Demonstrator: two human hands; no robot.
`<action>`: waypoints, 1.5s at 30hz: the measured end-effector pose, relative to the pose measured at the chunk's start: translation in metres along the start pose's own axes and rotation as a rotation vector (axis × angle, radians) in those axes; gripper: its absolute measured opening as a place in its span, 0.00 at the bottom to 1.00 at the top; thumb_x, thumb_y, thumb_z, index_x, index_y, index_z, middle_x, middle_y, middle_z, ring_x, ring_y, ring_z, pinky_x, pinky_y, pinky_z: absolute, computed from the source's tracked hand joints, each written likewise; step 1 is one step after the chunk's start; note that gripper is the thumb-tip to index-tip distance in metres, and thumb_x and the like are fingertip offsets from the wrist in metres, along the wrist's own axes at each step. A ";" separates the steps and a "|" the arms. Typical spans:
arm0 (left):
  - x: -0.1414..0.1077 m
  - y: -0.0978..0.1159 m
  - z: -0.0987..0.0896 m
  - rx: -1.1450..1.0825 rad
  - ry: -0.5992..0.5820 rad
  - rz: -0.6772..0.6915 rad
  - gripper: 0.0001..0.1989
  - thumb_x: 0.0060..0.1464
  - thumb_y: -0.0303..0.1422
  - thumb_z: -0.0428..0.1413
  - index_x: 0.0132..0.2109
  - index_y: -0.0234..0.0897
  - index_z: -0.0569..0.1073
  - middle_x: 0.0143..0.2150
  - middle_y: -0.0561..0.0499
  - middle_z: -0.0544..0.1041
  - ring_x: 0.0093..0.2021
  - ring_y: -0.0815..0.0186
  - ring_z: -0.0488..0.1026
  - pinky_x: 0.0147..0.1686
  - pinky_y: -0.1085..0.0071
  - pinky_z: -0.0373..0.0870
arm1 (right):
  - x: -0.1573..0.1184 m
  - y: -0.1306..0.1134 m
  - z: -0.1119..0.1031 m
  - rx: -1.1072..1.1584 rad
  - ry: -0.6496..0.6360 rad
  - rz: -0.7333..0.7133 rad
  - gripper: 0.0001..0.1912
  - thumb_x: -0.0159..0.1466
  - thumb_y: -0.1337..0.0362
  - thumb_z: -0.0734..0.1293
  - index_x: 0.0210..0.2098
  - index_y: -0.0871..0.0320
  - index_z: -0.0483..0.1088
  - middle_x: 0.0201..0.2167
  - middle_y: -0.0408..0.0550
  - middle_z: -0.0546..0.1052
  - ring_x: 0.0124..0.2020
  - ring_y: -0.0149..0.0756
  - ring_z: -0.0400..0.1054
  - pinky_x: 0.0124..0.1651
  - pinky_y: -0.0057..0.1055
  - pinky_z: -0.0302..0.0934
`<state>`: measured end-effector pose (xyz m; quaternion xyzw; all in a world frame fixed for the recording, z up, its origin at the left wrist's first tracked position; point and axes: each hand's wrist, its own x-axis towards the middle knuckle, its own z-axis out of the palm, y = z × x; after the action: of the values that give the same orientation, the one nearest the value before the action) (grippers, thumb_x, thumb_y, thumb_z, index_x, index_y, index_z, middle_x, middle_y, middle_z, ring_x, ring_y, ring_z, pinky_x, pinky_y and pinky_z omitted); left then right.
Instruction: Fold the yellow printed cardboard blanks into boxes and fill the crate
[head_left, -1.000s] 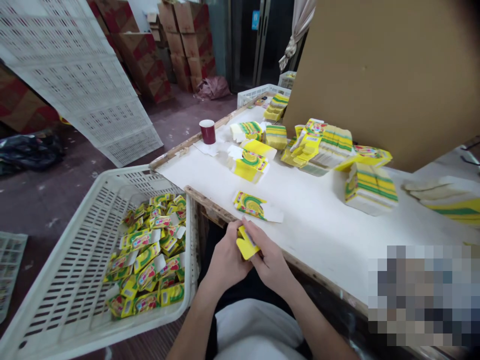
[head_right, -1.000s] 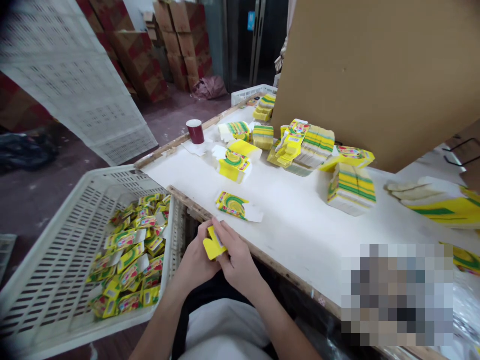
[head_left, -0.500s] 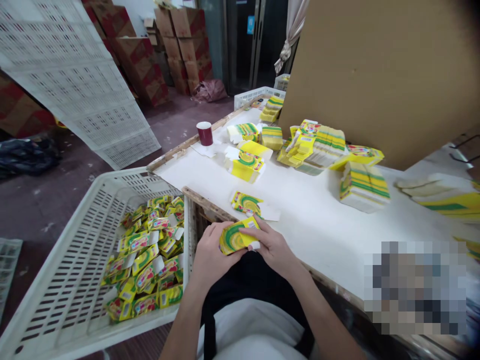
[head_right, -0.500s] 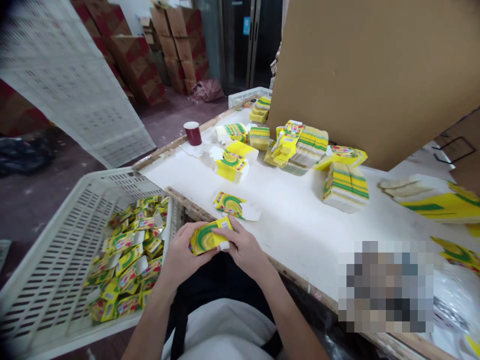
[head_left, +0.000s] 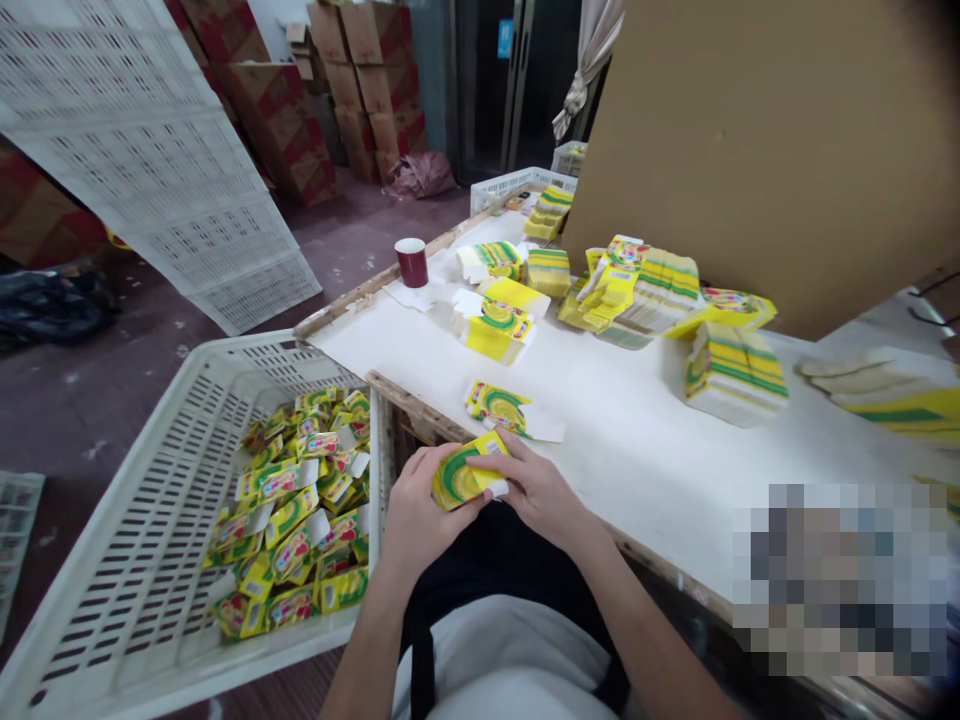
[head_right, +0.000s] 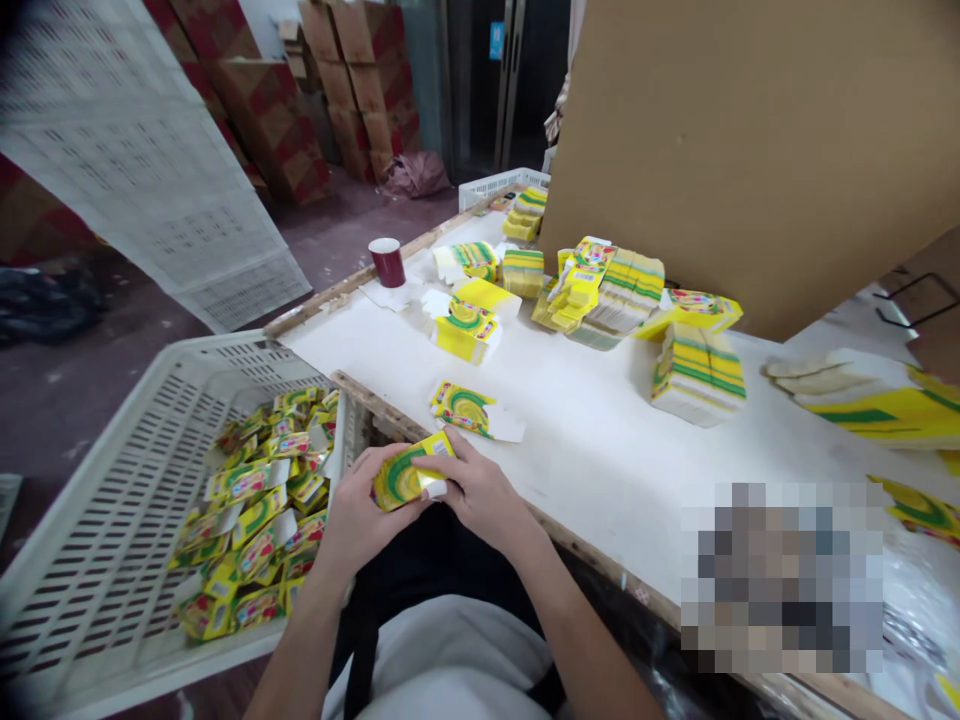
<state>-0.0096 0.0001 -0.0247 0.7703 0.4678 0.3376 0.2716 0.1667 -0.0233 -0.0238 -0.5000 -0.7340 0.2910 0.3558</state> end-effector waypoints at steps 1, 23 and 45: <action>0.000 0.000 -0.001 -0.011 -0.015 -0.003 0.22 0.45 0.38 0.59 0.48 0.40 0.66 0.44 0.49 0.71 0.45 0.62 0.69 0.46 0.65 0.66 | 0.001 0.001 -0.004 -0.006 -0.001 -0.007 0.21 0.61 0.73 0.58 0.50 0.51 0.69 0.58 0.51 0.63 0.59 0.41 0.57 0.57 0.40 0.56; -0.003 -0.058 -0.049 0.560 0.747 -0.372 0.42 0.40 0.46 0.60 0.60 0.34 0.55 0.57 0.36 0.61 0.59 0.43 0.54 0.55 0.44 0.48 | 0.023 0.049 -0.005 -0.372 0.307 0.403 0.26 0.58 0.70 0.61 0.56 0.59 0.60 0.49 0.54 0.71 0.49 0.43 0.65 0.53 0.39 0.58; 0.000 -0.030 0.015 -0.268 0.133 -0.257 0.14 0.52 0.38 0.54 0.45 0.38 0.70 0.45 0.46 0.75 0.45 0.63 0.72 0.47 0.63 0.69 | 0.035 0.063 0.010 -0.555 0.293 0.617 0.15 0.56 0.71 0.65 0.44 0.63 0.68 0.43 0.59 0.66 0.44 0.47 0.63 0.46 0.39 0.59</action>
<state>-0.0144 0.0109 -0.0563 0.6371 0.5300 0.4098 0.3812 0.1830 0.0296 -0.0704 -0.8086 -0.5422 0.1013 0.2047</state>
